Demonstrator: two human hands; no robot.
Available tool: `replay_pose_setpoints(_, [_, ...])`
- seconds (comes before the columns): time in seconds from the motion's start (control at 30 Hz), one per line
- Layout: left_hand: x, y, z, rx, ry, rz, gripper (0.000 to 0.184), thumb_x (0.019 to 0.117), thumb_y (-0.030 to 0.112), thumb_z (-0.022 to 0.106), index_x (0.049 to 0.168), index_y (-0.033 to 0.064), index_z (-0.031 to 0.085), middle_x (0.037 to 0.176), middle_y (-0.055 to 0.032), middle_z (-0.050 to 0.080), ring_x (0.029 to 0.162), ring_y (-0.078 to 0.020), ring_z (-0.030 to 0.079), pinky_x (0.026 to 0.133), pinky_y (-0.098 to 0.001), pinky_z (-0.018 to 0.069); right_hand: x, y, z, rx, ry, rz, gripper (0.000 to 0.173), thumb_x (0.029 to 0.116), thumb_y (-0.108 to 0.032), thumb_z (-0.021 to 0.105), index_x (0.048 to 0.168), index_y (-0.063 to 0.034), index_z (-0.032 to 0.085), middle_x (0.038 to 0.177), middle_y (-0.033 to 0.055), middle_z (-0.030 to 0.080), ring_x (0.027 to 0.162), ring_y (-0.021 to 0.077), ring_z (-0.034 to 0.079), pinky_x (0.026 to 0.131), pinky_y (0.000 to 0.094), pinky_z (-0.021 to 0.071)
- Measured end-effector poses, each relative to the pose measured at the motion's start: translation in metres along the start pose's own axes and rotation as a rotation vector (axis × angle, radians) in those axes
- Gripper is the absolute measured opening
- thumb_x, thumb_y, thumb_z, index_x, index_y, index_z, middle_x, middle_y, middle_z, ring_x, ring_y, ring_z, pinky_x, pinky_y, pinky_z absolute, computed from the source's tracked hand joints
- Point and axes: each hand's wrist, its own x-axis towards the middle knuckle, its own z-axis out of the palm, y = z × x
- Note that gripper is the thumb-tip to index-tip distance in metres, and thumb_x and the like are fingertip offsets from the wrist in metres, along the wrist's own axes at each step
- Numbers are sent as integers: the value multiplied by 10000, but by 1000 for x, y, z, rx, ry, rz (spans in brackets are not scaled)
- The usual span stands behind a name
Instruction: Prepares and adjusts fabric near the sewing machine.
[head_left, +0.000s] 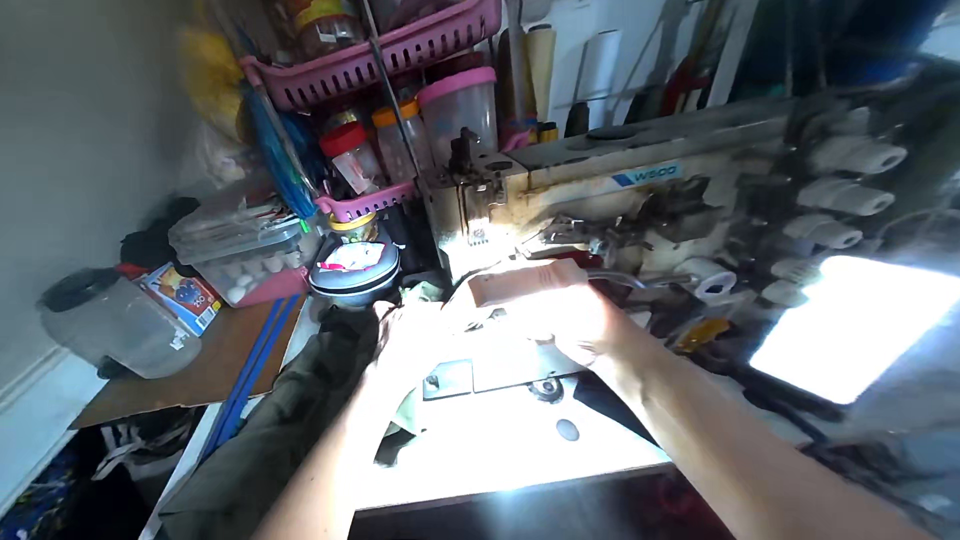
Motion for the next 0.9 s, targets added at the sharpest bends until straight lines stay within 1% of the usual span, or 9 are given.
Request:
replay_pose_setpoints(0.1, [5,5,13,214,309,75,203,901,184,725,1098,150,760,992,-117,744,970,-337,686,938,-635,401,-17,-3,6,-164,66,-8,152,922,61,571,987,-71,607,677,-15,572,533,59,517,510,214,462])
replay_pose_setpoints(0.2, [-4,7,16,189,400,192,282,806,46,744,1058,170,764,1098,-75,702,1055,-311,643,936,-620,398,-46,-7,12,-251,-5,56,79,907,-100,676,983,-98,656,653,-47,566,495,27,478,469,185,424])
replay_pose_setpoints(0.27, [-23,1,24,94,272,277,282,808,69,726,1082,125,767,1216,-118,705,1218,-342,605,1058,-649,339,-70,10,6,-293,-69,100,37,910,-153,647,925,-120,652,624,-100,544,484,-2,474,460,174,422])
replay_pose_setpoints(0.33, [-41,-7,28,20,192,309,298,771,145,749,1067,110,764,1181,-115,717,1191,-332,619,1037,-630,367,-88,32,-1,-426,-107,164,106,959,-205,619,910,-112,634,601,-111,511,473,-1,469,462,195,423])
replay_pose_setpoints(0.47, [-65,-21,11,95,25,168,486,769,254,774,1232,118,714,1375,-103,635,1338,-321,530,1084,-672,296,-105,48,-3,-365,-79,37,57,964,-140,622,921,-143,659,672,-171,564,537,-67,490,505,153,439])
replay_pose_setpoints(0.6, [-76,-30,7,321,407,153,352,740,117,813,1086,172,777,1221,-64,719,1222,-296,637,1050,-726,336,-99,36,7,-291,-67,37,131,954,-121,621,847,-196,630,632,-182,547,507,-65,465,478,147,408])
replay_pose_setpoints(0.7, [-85,-2,13,165,314,136,475,754,198,775,1227,200,735,1439,-56,605,1436,-331,450,1114,-798,164,-99,39,15,-200,-47,77,158,952,-96,613,845,-212,621,632,-184,566,504,-66,474,477,138,415])
replay_pose_setpoints(0.83, [-81,25,53,-34,438,183,280,801,230,728,1066,155,777,1182,-112,734,1183,-394,643,1017,-745,339,-102,40,18,-63,-22,68,217,968,-82,564,822,-234,615,608,-177,560,481,-64,462,458,136,398])
replay_pose_setpoints(0.9, [-70,10,47,-17,494,76,233,784,79,739,1007,115,798,1118,-100,756,1161,-366,667,1100,-733,301,-102,35,12,-7,39,57,248,948,-28,530,790,-207,595,581,-146,558,454,-45,461,435,142,399])
